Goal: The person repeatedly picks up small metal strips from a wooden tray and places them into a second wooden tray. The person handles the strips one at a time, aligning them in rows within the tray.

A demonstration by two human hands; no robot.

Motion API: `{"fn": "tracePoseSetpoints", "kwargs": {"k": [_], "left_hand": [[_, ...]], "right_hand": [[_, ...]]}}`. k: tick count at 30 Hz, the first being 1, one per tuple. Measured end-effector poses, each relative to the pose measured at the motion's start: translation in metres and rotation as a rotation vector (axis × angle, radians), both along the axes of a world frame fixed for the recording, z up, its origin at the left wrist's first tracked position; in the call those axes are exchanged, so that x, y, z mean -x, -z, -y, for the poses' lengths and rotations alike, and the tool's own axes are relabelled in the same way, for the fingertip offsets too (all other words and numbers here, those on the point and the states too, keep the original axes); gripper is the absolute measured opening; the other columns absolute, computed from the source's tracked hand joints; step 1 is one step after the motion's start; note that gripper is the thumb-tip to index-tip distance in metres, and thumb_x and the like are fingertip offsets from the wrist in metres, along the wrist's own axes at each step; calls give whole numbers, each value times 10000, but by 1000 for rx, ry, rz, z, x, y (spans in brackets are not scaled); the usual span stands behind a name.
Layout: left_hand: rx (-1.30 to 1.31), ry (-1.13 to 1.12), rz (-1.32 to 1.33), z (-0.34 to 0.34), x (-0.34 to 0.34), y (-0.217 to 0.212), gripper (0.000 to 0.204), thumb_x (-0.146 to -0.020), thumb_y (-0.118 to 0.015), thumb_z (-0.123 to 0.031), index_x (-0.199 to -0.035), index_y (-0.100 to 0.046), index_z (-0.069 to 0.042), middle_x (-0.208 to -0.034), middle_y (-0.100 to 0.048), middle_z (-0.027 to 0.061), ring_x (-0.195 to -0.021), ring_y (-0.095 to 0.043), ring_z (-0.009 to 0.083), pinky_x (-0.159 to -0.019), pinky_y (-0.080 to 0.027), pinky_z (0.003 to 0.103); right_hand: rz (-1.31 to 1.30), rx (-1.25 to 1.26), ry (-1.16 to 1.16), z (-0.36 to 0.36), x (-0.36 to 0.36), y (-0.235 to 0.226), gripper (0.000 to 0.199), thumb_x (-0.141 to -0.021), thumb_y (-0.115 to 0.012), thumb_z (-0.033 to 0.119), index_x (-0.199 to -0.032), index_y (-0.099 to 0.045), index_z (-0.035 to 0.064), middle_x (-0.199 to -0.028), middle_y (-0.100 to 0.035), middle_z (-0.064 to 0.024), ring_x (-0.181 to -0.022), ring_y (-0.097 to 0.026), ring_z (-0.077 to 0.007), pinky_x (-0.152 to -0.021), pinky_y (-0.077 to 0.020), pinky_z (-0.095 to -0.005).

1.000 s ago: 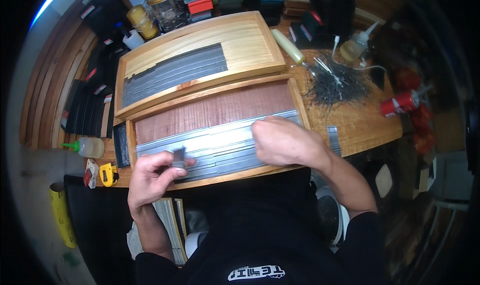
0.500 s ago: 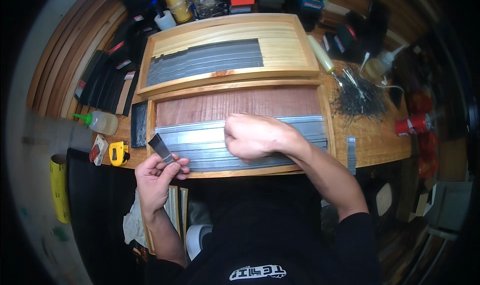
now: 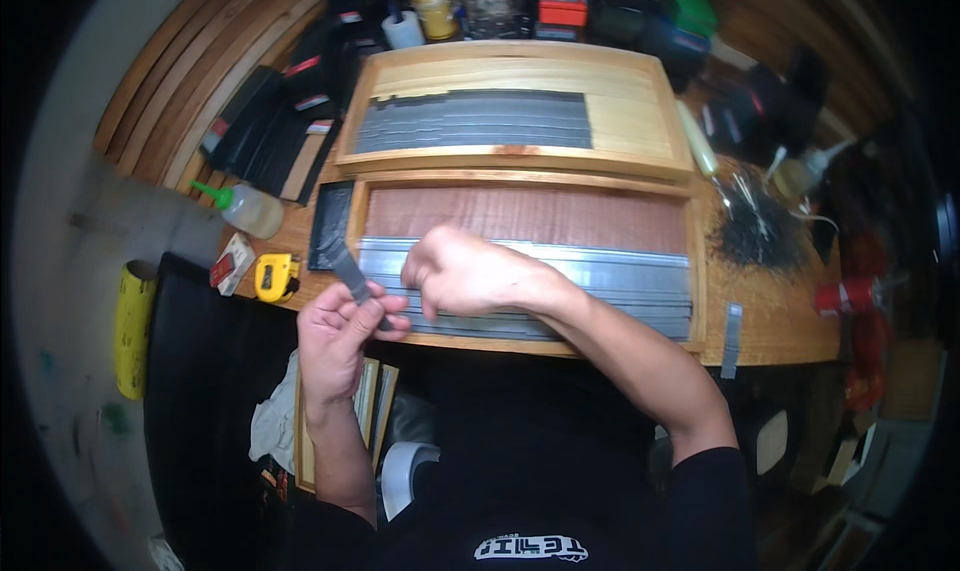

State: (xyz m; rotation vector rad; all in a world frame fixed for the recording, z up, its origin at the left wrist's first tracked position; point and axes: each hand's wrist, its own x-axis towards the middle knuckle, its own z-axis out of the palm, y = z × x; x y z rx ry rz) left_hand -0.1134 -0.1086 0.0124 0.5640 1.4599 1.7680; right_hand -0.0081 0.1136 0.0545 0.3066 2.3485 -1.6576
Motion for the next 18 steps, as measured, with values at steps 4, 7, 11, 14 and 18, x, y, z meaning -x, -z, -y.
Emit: {"fn": "tracePoseSetpoints", "kwargs": {"k": [4, 7, 11, 14, 18], "left_hand": [[119, 51, 46, 8, -16, -10, 185, -1037, -715, -25, -1197, -687, 64, -1030, -805, 236, -869, -824, 273, -785, -703, 357], [144, 107, 108, 8, -24, -9, 209, -1012, -745, 2, -1203, -701, 75, -1051, -804, 219, -921, -820, 284, -810, -701, 379], [192, 133, 78, 11, -26, -7, 212, -1005, -767, -24, -1185, -730, 83, -1055, -807, 204, -932, -820, 267, -819, -699, 365], [207, 148, 55, 16, -30, -6, 209, -1007, -763, -16, -1188, -731, 85, -1052, -808, 197, -943, -818, 255, -837, -693, 352], [210, 145, 98, 18, -34, -7, 195, -992, -749, 31, -1179, -729, 82, -1041, -810, 206, -930, -821, 271, -836, -697, 364]], "right_hand": [[-388, 197, 213, -1, 6, 5, 442, -1098, -654, 203, -1428, -628, -91, -1228, -777, -236, -1048, -778, -259, -897, -643, -390], [-464, 148, 145, 14, 8, 7, 390, -1039, -737, 135, -1361, -690, -79, -1139, -799, -246, -1049, -797, -269, -896, -662, -388], [-297, 166, 166, 30, 1, -2, 274, -1009, -758, 72, -1236, -762, -82, -1006, -818, -236, -813, -817, -231, -705, -670, -337], [-283, 235, 173, 33, 0, 0, 280, -999, -778, 75, -1230, -764, -82, -970, -821, -208, -782, -802, -192, -678, -654, -320], [-309, 260, 178, 41, -1, 0, 270, -997, -782, 67, -1225, -768, -79, -943, -822, -179, -767, -787, -162, -667, -642, -304]]}}
